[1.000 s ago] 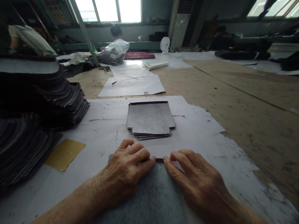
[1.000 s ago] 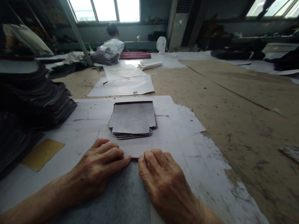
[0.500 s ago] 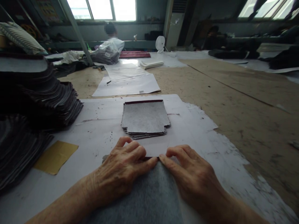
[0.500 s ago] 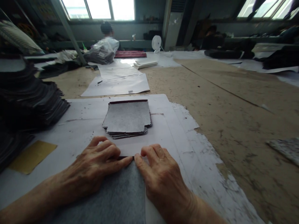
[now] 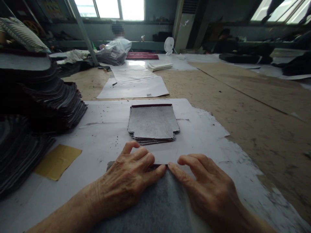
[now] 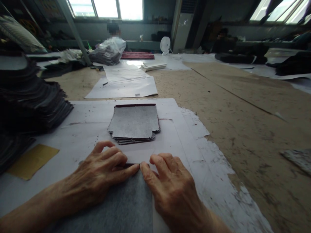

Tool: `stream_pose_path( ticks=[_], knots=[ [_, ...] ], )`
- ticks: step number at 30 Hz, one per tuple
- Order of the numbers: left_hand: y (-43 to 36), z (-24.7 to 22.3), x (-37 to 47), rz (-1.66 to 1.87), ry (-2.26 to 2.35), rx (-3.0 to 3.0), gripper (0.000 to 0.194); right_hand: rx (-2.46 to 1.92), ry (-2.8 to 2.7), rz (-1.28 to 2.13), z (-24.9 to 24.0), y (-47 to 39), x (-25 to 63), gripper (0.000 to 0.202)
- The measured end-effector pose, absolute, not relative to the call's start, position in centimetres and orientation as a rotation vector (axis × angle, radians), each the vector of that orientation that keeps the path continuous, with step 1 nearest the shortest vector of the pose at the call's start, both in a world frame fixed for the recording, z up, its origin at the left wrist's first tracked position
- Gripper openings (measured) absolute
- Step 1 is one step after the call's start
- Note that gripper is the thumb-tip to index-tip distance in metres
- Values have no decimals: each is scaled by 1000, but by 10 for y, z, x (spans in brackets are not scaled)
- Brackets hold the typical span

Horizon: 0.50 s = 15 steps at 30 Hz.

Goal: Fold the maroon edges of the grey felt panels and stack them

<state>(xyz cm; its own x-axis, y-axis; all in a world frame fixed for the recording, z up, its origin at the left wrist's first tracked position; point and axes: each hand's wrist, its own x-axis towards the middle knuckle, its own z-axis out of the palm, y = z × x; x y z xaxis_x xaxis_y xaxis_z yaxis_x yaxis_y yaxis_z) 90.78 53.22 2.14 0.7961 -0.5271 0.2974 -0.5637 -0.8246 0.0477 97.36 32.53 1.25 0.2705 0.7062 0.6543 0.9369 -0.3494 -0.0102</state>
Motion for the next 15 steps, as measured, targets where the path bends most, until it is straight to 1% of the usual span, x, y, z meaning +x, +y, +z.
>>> stream_pose_path(
  ticks=[2,8,12,15],
  knots=[
    [532,21,907,412,-872,2855,32,-2163,-1499,-797,13,326,973,26],
    [530,20,910,479,-880,2832,29,-2161,-1332,-529,11,322,976,22],
    [531,19,910,534,-882,2797,29,-2152,-1212,-571,14,322,976,17],
    [531,19,910,516,-887,2814,29,-2100,-1295,-620,14,328,973,22]
  ],
)
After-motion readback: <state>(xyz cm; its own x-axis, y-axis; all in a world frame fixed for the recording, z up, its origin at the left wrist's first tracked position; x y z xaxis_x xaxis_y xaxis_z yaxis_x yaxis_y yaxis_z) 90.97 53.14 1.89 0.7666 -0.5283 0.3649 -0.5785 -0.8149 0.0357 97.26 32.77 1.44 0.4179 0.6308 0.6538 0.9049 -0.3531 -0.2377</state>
